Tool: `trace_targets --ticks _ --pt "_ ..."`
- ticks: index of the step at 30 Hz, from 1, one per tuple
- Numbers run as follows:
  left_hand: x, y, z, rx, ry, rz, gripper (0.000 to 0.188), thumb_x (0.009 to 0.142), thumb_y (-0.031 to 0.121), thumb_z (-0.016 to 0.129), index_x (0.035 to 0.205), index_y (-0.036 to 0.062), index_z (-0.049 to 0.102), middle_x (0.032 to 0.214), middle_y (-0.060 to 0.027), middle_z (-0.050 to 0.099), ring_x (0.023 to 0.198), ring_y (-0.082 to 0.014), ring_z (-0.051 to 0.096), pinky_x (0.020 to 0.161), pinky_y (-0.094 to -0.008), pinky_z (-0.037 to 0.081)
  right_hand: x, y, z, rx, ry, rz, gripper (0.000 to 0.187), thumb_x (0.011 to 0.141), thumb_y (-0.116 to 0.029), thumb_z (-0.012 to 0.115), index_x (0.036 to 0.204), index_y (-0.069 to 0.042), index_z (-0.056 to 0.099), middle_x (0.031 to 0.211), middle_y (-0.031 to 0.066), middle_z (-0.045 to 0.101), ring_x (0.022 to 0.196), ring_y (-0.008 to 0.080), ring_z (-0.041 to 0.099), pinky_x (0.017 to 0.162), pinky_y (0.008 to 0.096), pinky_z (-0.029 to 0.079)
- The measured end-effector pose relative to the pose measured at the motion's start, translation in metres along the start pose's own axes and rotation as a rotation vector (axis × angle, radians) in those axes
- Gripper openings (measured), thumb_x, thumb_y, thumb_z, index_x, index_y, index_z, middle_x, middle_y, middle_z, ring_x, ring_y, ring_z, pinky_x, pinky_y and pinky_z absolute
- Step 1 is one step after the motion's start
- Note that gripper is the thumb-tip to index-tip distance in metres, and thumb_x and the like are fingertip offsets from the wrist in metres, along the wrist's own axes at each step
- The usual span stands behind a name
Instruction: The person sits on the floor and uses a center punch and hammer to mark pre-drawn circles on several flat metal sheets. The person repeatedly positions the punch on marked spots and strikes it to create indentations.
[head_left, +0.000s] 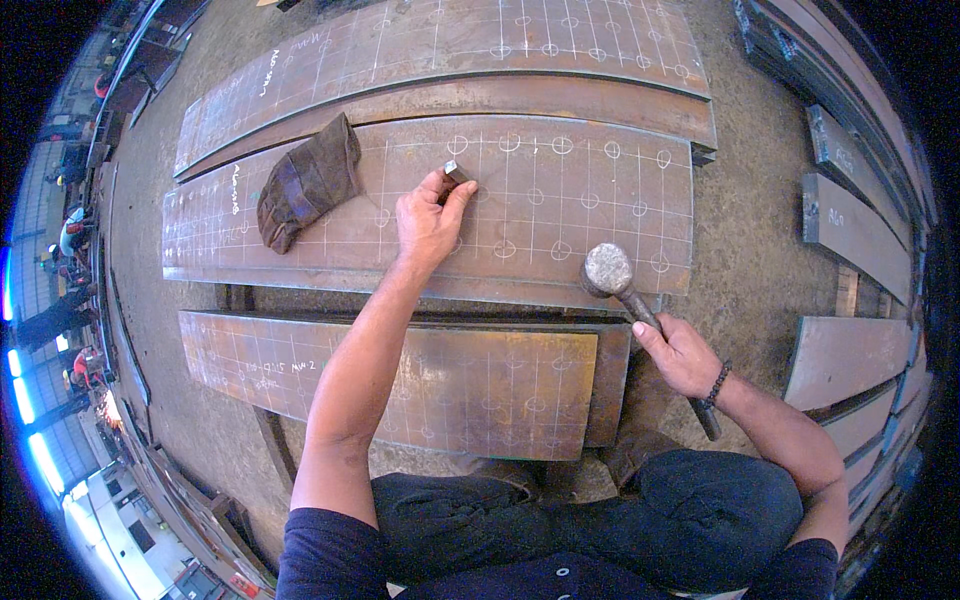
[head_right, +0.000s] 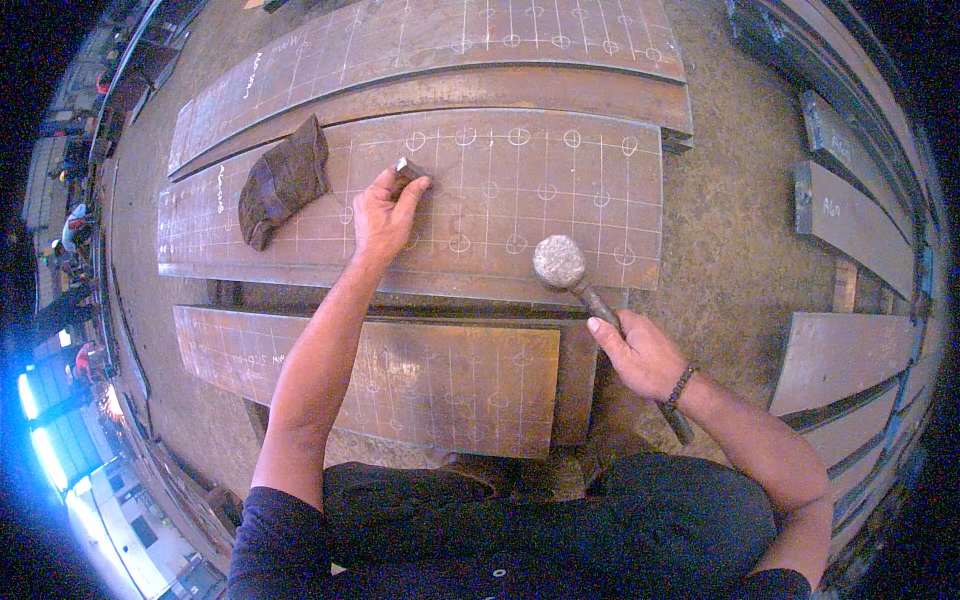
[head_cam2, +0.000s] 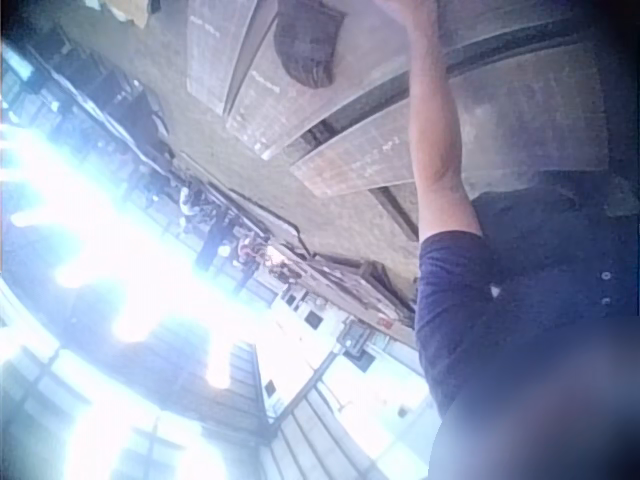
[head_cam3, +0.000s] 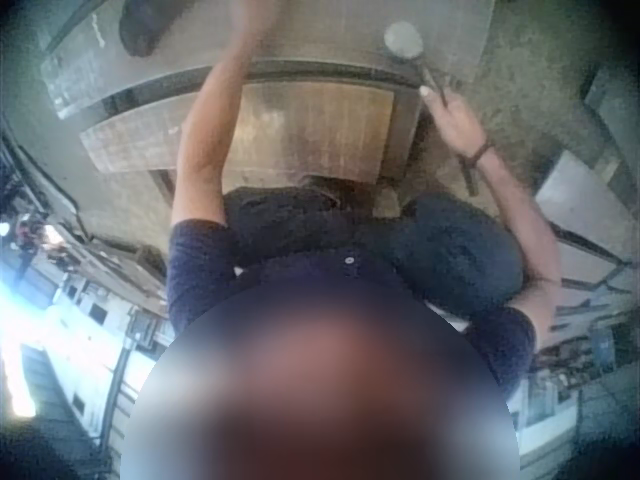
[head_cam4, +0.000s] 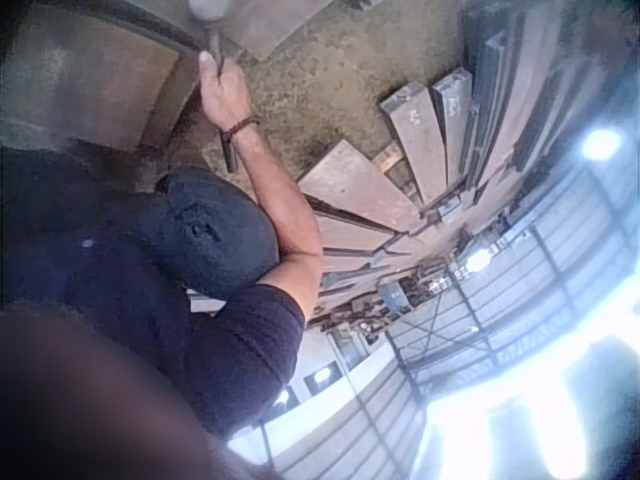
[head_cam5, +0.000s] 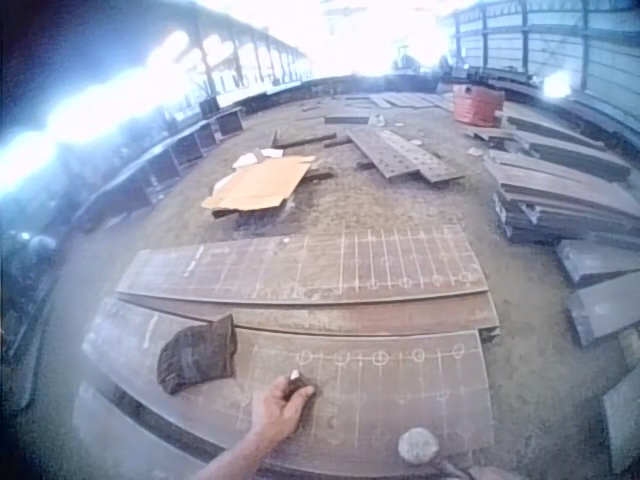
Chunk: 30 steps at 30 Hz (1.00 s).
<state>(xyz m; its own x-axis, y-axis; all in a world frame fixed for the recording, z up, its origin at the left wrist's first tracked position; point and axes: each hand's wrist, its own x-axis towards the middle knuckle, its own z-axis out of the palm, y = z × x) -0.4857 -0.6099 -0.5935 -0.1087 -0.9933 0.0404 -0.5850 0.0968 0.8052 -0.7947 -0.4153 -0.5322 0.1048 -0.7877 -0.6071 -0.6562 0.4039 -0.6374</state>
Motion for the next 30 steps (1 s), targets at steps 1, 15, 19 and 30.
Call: trace_targets --ticks 1,15,19,30 --pt "-0.001 0.0 0.001 -0.001 0.0 -0.008 0.022 0.086 0.023 0.071 0.095 0.0033 0.07 0.085 -0.0078 0.073 0.076 -0.0138 0.067 0.072 -0.031 0.051 0.0 0.001 0.0 -0.001 -0.007 0.007 0.063 0.096 -0.056 0.043 0.079 0.004 0.053 0.068 0.0209 0.055 0.066 0.0336 0.056 0.065 0.0458 0.045" --pt "0.0 -0.006 0.003 -0.014 0.037 0.057 0.023 0.084 0.023 0.072 0.098 0.0048 0.07 0.078 -0.0109 0.071 0.069 -0.0178 0.068 0.065 -0.0317 0.051 0.0 -0.002 0.0 -0.055 -0.012 0.057 0.064 0.095 -0.057 0.042 0.079 0.004 0.052 0.069 0.0215 0.054 0.067 0.0344 0.056 0.064 0.046 0.045" --pt "0.0 -0.008 0.004 -0.043 0.04 0.076 0.022 0.085 0.023 0.072 0.098 0.0049 0.07 0.079 -0.0108 0.072 0.069 -0.0175 0.067 0.065 -0.0319 0.051 -0.001 -0.004 -0.002 -0.015 -0.02 0.04 0.062 0.095 -0.056 0.043 0.079 0.004 0.052 0.067 0.0201 0.053 0.065 0.0325 0.054 0.063 0.0452 0.044" --pt "-0.004 -0.006 0.004 0.204 0.066 0.299 0.023 0.082 0.023 0.074 0.096 0.005 0.069 0.073 -0.0144 0.063 0.067 -0.0307 0.062 0.06 -0.0378 0.049 -0.004 -0.017 0.003 -0.115 0.084 0.03 0.05 0.095 -0.049 0.048 0.088 0.0 0.056 0.067 0.0207 0.056 0.064 0.0365 0.057 0.06 0.0461 0.045"
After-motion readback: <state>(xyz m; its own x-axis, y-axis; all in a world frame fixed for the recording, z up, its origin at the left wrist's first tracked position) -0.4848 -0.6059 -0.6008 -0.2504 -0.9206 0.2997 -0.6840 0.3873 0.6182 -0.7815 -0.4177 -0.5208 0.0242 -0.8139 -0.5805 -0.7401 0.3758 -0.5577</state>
